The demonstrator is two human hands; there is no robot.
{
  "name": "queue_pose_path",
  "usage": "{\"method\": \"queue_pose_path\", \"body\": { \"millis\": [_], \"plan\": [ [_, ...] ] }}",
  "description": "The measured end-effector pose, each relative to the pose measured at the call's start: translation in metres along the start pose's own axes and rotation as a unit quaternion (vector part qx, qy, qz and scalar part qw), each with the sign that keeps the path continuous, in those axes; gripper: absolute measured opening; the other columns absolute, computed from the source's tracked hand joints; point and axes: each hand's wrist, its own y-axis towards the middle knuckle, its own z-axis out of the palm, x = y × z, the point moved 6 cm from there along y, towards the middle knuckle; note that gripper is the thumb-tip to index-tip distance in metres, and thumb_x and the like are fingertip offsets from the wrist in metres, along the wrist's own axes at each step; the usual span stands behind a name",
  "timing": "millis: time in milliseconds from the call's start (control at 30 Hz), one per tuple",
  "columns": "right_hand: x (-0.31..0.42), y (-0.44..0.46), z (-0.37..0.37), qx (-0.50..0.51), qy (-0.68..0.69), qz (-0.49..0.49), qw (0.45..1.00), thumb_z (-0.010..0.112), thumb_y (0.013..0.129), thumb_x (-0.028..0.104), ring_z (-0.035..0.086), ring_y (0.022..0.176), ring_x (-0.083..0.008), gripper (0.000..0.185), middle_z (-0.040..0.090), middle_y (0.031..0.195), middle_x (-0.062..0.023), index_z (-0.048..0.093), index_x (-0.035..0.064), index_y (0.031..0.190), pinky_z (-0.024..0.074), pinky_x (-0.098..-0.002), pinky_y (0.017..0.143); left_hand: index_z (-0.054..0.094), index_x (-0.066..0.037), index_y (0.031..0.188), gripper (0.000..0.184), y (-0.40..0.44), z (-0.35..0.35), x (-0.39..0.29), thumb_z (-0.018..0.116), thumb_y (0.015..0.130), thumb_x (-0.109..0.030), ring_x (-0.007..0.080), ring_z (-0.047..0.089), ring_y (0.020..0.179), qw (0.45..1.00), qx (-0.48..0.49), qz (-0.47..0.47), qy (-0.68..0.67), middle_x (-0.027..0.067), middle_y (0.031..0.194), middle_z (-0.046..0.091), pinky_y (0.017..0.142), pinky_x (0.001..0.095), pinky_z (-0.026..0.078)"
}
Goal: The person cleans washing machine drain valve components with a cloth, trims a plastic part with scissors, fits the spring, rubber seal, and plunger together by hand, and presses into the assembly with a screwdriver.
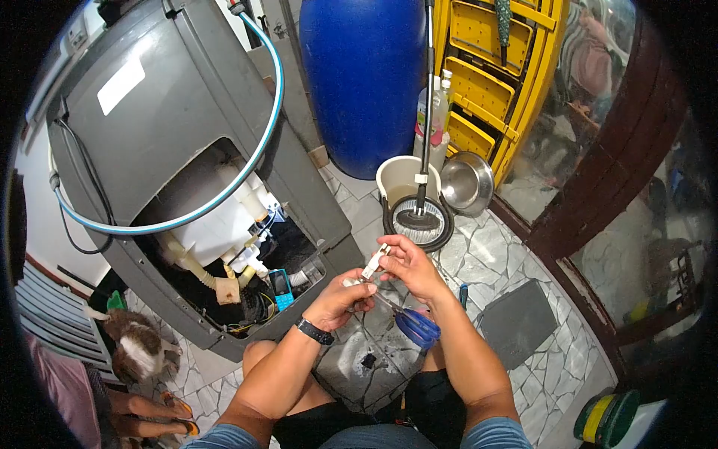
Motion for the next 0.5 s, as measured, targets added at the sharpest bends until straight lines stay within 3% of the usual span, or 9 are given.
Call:
{"method": "queue_pose_path", "body": {
  "millis": [67,300,433,500],
  "plan": [
    [-0.003,0.0,-0.002,0.01,0.003,0.003,1.0,0.069,0.099,0.017,0.065,0.106,-0.0163,0.05,0.067,0.119,-0.0087,0.048,0.0056,0.143,0.056,-0.0306,0.083,0.06,-0.008,0.117,0.033,0.001,-0.003,0.002,0.077,0.09,-0.017,0.0083,0.062,0.073,1.0,0.002,0.006,0.003,-0.0017,0.091,0.066,0.069,0.0245,0.051],
    [0.003,-0.013,0.009,0.076,-0.032,0.012,0.996,0.071,0.098,0.02,0.064,0.113,-0.0219,0.076,0.054,0.136,-0.015,0.026,0.0106,0.158,0.0583,-0.0345,0.088,0.06,-0.008,0.117,0.033,0.002,-0.002,0.002,0.077,0.09,-0.018,0.0088,0.064,0.075,1.0,0.003,0.02,0.015,0.0006,0.094,0.068,0.069,0.0249,0.051],
    [0.009,-0.018,0.013,0.074,-0.069,0.039,0.994,0.069,0.099,0.017,0.065,0.111,-0.0214,0.076,0.053,0.135,-0.0159,0.023,0.0102,0.159,0.0589,-0.034,0.085,0.06,-0.008,0.115,0.031,0.003,-0.006,0.002,0.077,0.091,-0.019,0.0093,0.065,0.075,0.998,-0.022,0.035,0.043,0.0011,0.094,0.068,0.069,0.0249,0.053],
    [0.003,-0.016,0.009,0.044,-0.077,0.058,0.994,0.066,0.101,0.013,0.065,0.108,-0.02,0.067,0.056,0.129,-0.0141,0.029,0.009,0.156,0.0589,-0.0329,0.084,0.06,-0.008,0.114,0.031,0.004,-0.006,0.003,0.077,0.091,-0.019,0.0095,0.065,0.075,0.998,-0.026,0.039,0.053,0.0013,0.094,0.069,0.069,0.025,0.053]
  ]
}}
